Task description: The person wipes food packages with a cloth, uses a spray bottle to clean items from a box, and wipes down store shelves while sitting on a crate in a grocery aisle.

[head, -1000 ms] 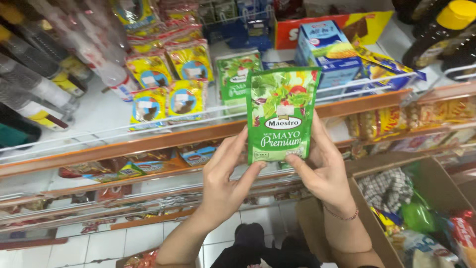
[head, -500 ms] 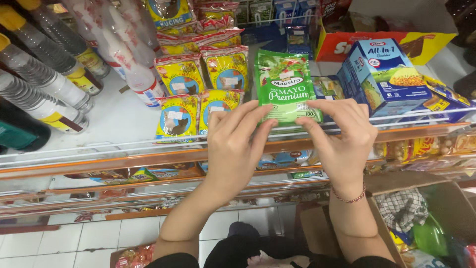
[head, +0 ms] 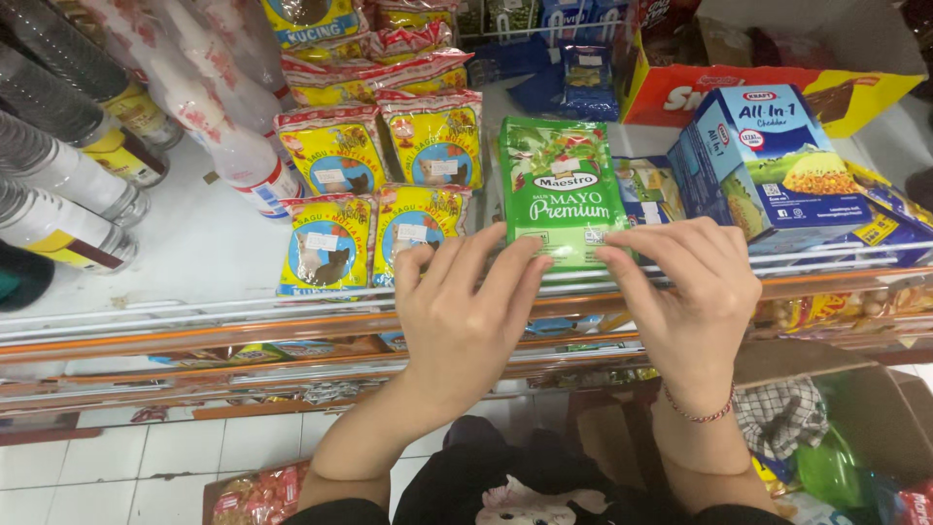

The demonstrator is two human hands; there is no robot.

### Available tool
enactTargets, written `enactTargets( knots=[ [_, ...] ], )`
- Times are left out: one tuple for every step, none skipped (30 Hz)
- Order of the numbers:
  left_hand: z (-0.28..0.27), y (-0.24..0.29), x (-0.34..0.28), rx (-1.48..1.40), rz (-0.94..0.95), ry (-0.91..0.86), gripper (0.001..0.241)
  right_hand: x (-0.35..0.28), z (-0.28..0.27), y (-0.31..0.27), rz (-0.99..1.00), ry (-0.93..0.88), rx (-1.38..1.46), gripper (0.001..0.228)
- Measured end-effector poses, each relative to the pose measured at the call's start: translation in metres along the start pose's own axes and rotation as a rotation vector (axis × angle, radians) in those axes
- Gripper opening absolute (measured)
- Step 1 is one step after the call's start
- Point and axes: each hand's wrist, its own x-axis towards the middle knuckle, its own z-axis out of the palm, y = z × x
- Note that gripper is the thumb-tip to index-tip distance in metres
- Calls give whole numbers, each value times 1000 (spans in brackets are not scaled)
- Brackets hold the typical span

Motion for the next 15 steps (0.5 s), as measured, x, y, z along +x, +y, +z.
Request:
enactTargets(
  knots=[
    [0,0,0,10,2,2,20,-1,0,1,-4,-3,-9,14],
    [0,0,-1,19,4,3,20,-1,0,2,-7,-7,-18,14],
    [1,0,-1,23,6,3,20,-2,1,3,-11,-10,-30,13],
    [1,1,-2,27,8,4,19,-3,1,4,-13,-12,-39,12],
    [2,0,-2,32,11,7,19,-3,2,5,-18,-13,-49,11],
    [2,0,-1,34,11,12,20,-3,3,5,-22,-13,-58,11],
    [3,0,-2,36,12,15,20,-3,3,6,-24,-4,-62,10],
    [3,0,-2,38,12,18,20,-4,4,6,-26,5,-65,10],
    [3,-1,-2,42,32,21,21,-5,5,7,-26,12,-68,10],
    [3,-2,-3,46,53,24,21,-5,6,7,-29,12,-69,10],
    [4,-3,-3,48,74,26,21,-6,7,8,-31,11,-72,10],
    [5,-4,-4,58,92,11,22,-6,8,9,-35,14,-79,10],
    [4,-5,-5,69,111,-5,23,-7,7,9,-37,12,-82,10],
    [4,-6,-6,79,130,-21,24,-8,8,10,-42,13,-89,10],
    [4,-7,-7,88,145,-17,24,-8,8,11,-48,17,-96,10]
  ],
)
